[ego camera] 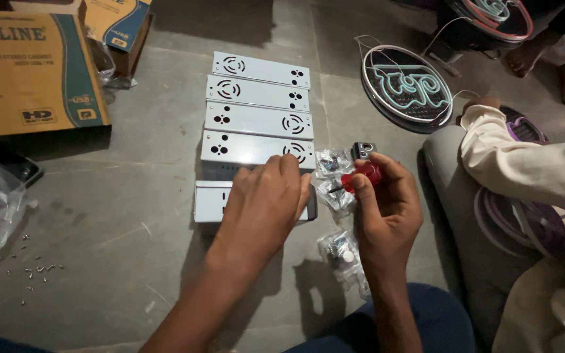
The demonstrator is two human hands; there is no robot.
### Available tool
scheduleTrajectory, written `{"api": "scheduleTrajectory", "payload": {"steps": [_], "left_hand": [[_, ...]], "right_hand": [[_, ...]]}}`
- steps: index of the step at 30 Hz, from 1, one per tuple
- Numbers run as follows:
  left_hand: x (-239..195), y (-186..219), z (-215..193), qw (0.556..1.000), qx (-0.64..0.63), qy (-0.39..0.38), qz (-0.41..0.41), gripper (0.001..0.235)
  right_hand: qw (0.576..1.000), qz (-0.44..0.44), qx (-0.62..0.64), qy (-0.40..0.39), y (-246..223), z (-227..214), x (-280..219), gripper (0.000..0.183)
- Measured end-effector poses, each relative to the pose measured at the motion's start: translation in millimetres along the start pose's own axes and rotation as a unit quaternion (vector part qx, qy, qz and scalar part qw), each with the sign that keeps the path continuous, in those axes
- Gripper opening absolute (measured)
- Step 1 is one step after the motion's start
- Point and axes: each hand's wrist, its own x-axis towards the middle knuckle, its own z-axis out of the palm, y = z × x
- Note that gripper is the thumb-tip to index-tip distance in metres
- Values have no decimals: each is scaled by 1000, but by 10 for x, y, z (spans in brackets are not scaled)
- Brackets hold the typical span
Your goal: The person assembles a car stereo cabinet by screwing together multiple silver metal chassis units. They use a red screwdriver to fasten screws into the side of each unit, stacking them vertically. The person also handles a perforated metal panel and several small screws.
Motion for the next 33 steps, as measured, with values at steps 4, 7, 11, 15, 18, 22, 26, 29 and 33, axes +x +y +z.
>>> {"api": "scheduleTrajectory", "payload": {"steps": [4,7,11,15,18,22,26,29,33], "left_hand": [[-12,1,-26,999,-32,1,11,20],[-17,-21,-80,997,-75,-6,25,17],[-23,-72,-144,989,-139,-13,53,16],[-18,-78,-137,992,-112,-15,50,15],[-9,-59,-106,996,-81,-24,37,16],[1,-41,-93,996,-74,-4,41,19],[1,-32,-167,990,-138,31,18,20],[8,-31,-316,974,-212,81,-5,18],[-23,-243,-683,990,-91,109,-21,15]], "right_hand": [[1000,7,11,1,1,6,-10,31],[1000,9,4,1,-3,5,-15,31],[1000,-1,-11,-4,11,-4,-6,31],[1000,7,12,-2,25,0,-6,31],[1000,4,2,-6,30,19,-5,31],[1000,5,6,-6,30,-4,-13,31],[1000,1,-9,-6,54,-17,-5,31],[1000,-5,-19,-6,67,-24,18,30],[999,-19,-39,-21,128,-72,12,28]]}}
